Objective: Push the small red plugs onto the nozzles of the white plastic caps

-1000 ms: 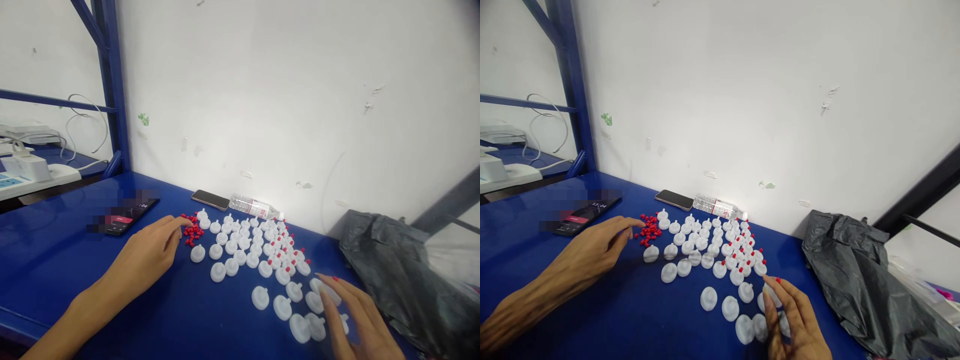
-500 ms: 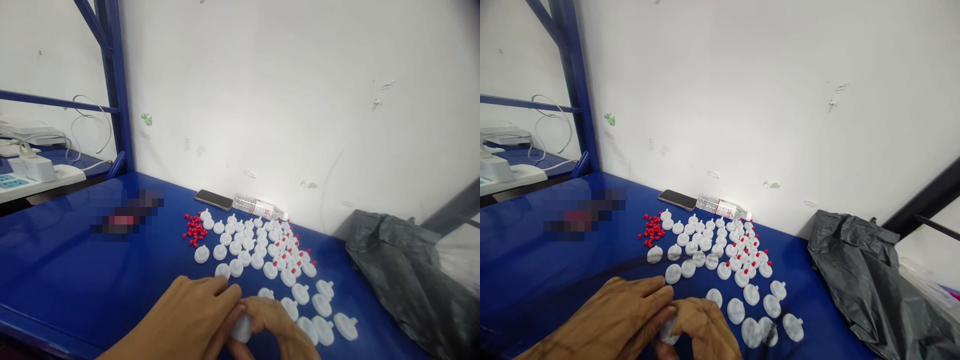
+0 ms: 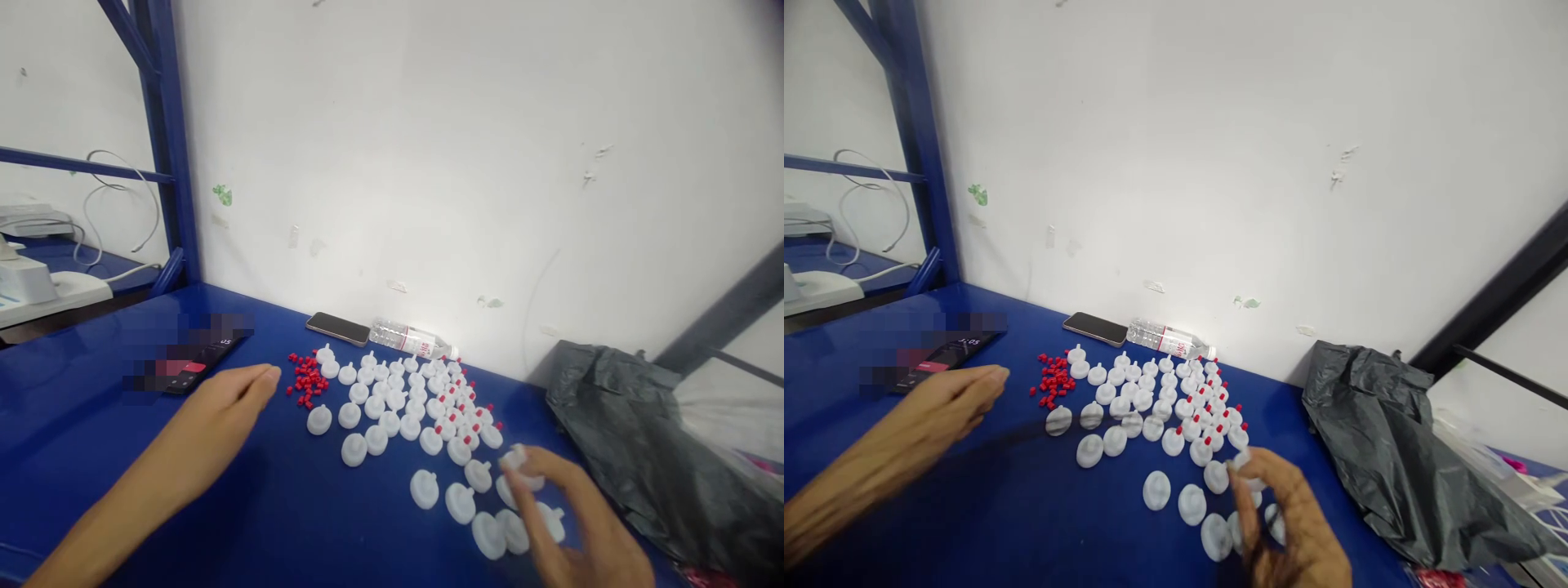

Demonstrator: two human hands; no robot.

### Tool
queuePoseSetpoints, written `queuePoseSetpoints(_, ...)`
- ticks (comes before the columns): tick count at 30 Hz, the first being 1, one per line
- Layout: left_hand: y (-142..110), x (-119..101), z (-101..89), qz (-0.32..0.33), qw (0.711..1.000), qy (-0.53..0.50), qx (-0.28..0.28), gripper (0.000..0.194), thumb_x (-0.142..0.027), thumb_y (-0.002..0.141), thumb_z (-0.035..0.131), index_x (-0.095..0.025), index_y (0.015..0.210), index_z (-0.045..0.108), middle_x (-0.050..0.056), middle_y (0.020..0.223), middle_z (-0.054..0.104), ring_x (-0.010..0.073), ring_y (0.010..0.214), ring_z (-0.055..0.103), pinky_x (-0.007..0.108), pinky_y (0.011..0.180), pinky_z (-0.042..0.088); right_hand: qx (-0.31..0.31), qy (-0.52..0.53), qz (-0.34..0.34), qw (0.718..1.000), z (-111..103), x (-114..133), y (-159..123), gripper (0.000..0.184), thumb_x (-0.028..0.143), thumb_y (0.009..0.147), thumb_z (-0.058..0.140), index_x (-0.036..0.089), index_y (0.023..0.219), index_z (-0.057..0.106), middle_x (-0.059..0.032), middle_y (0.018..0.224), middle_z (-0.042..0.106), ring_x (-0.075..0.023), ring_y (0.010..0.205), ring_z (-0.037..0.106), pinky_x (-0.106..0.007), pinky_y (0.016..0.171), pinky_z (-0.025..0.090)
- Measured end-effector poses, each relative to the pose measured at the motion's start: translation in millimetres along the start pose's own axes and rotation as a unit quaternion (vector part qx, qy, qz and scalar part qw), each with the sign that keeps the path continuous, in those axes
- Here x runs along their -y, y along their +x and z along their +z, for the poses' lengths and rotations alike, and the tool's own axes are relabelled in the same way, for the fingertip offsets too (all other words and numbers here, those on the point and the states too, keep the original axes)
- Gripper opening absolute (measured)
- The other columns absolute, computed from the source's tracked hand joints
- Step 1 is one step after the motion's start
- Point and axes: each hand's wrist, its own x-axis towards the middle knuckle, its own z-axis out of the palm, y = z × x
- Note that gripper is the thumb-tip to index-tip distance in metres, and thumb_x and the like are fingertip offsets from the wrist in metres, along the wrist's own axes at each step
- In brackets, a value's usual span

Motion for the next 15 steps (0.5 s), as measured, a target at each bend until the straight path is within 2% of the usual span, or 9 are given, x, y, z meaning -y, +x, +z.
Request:
queuePoseSetpoints(2,5,5,8.1,-0.005,0.989,0.148,0.007,0.039,-0.052,0.108,0.032,-0.027,0.081,0.047,-0.001,0.071,0.055,0.0219,0.064,0.052,0.035,0.063,0.035,-0.012,0.010,0.008,1.000,-6,-22,14,0.020,0.058,0.096,0.062,0.048,0.108,0.075,0.0019,0.110,0.088,-0.0359,0.100,0.086,-0.051,0.082,0.077)
queuePoseSetpoints(4,5,8,20.9,-0.006,0.973,0.231,0.016,0.033,-0.045,0.108,0.031,-0.028,0.091,0.054,0.003,0.081,0.065,0.0262,0.071,0.060,0.038,0.067,0.036,0.005,0.024,-0.008,1.000,-6,-37,24,0.023,0.058,0.098,0.061,0.047,0.110,0.078,0.0028,0.111,0.089,-0.0343,0.100,0.086,-0.049,0.088,0.076)
queuePoseSetpoints(7,3,16,34.5,0.017,0.965,0.258,0.033,0.031,-0.041,0.106,0.033,-0.027,0.103,0.060,0.006,0.092,0.069,0.0292,0.078,0.066,0.040,0.069,0.038,0.051,0.015,-0.078,0.995,3,-53,30,0.030,0.049,0.101,0.059,0.041,0.120,0.081,0.0018,0.120,0.089,-0.0317,0.109,0.086,-0.047,0.096,0.074)
queuePoseSetpoints(11,7,32,37.4,0.043,0.955,0.290,0.047,0.038,-0.043,0.107,0.031,-0.028,0.119,0.063,0.007,0.099,0.069,0.0293,0.082,0.071,0.040,0.070,0.042,0.082,-0.063,-0.193,0.976,15,-65,24,0.036,0.041,0.104,0.053,0.038,0.125,0.082,0.0027,0.125,0.088,-0.0335,0.122,0.082,-0.059,0.103,0.071)
queuePoseSetpoints(15,9,35,36.1,0.036,0.955,0.292,0.040,0.036,-0.042,0.107,0.032,-0.028,0.119,0.064,0.006,0.101,0.070,0.0279,0.081,0.071,0.040,0.070,0.043,0.117,-0.098,-0.210,0.966,13,-67,18,0.040,0.040,0.108,0.047,0.040,0.129,0.081,0.0041,0.130,0.086,-0.0324,0.127,0.079,-0.062,0.105,0.069)
